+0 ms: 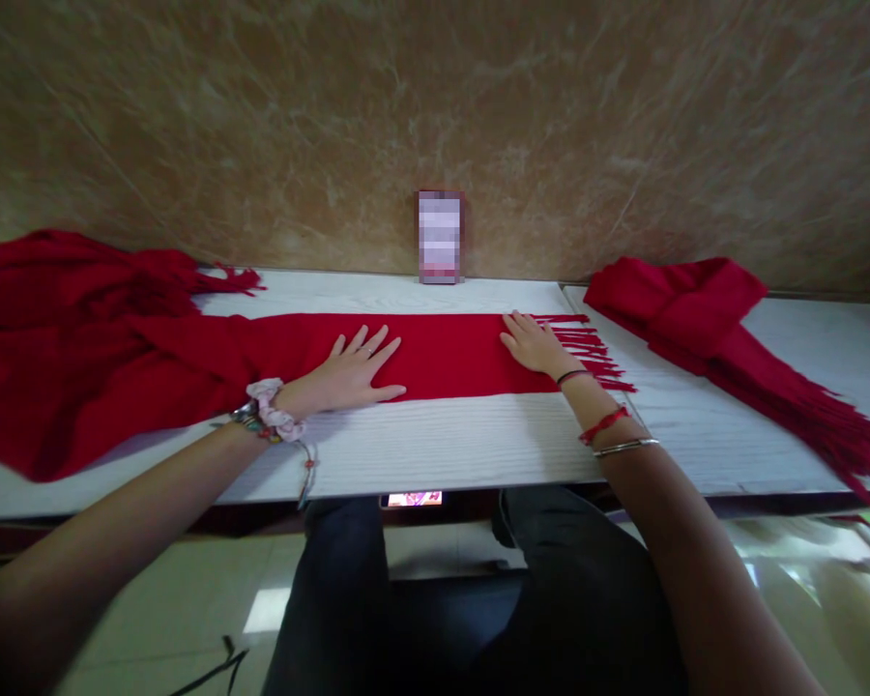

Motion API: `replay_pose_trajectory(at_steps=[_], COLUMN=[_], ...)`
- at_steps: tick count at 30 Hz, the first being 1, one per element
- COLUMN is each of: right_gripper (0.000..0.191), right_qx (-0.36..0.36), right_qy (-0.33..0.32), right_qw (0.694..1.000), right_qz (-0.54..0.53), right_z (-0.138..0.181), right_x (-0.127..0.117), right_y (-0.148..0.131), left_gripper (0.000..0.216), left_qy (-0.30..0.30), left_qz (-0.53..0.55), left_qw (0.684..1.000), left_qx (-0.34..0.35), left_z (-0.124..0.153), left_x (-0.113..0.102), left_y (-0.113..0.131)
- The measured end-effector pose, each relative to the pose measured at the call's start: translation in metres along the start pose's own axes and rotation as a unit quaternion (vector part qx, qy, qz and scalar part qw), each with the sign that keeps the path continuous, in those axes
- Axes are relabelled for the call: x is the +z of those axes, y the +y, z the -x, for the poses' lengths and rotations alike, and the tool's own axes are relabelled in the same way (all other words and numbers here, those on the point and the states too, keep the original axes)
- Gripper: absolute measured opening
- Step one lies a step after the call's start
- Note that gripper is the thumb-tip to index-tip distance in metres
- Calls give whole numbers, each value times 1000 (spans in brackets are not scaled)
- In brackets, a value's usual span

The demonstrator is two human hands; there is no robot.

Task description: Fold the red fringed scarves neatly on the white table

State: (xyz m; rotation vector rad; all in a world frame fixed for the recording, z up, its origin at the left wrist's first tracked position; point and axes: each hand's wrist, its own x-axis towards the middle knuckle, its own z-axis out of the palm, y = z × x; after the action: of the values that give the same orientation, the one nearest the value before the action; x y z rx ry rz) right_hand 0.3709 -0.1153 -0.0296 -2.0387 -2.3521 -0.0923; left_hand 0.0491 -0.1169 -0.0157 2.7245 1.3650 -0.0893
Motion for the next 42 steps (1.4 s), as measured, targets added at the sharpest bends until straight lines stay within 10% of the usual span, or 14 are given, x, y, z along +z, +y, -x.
replay_pose_trajectory(at_steps=[6, 12, 17, 34, 42], right_gripper=[57, 58, 53, 52, 55], right_qx=[70, -135, -185, 70, -47], right_qy=[-7, 60, -9, 3, 82], right_qw=[997, 985, 982, 996, 995], right_qz=[-14, -88, -33, 63, -29], right_z=[5, 38, 63, 59, 46], right_x=[-16, -26, -19, -6, -22], right_y=[16, -54, -73, 48, -26], left_gripper=[88, 70, 72, 72, 66], left_qy=[1, 80, 18, 13, 31], left_qz=[-1, -11, -31, -24, -17], left_qw=[1000, 997, 998, 998, 999], left_qx=[3, -9, -47, -48, -36], left_z=[1, 5, 3, 0, 3], left_x=[0, -3, 1, 1, -1], left_y=[-1, -2, -5, -9, -5])
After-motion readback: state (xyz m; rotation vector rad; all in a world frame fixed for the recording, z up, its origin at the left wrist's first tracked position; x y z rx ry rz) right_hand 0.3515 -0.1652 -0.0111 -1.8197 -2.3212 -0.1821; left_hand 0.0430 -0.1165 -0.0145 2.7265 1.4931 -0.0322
